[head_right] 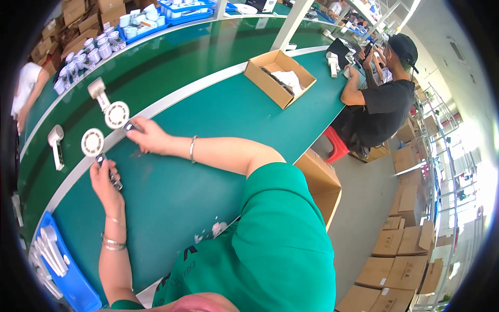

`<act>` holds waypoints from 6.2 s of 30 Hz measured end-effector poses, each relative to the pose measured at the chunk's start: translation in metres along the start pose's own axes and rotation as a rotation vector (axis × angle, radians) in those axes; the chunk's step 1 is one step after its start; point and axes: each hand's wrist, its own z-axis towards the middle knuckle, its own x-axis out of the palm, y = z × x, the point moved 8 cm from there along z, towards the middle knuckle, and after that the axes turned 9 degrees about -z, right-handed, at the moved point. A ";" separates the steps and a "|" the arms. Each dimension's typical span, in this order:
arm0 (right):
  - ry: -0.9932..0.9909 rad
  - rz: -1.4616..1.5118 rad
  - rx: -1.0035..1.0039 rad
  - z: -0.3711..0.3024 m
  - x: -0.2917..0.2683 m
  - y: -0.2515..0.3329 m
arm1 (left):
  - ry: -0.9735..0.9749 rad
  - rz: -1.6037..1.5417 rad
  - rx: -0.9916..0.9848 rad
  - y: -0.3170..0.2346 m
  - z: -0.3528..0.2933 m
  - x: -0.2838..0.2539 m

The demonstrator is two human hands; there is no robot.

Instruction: The person assembles electronic handheld fan components by hand, combining fan housings, PCB units, and plastic components on a factory production line.

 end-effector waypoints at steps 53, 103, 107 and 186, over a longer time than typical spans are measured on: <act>-0.033 0.246 0.071 0.006 -0.035 -0.014 | -0.037 -0.066 0.006 0.025 0.016 0.050; 0.012 0.161 0.071 0.001 -0.023 -0.009 | 0.038 -0.223 -0.018 0.027 0.019 0.041; 0.005 0.162 0.063 0.002 -0.024 -0.010 | 0.044 -0.226 -0.030 0.026 0.020 0.043; 0.027 0.181 0.033 0.001 -0.020 -0.008 | 0.062 -0.213 -0.038 0.027 0.022 0.043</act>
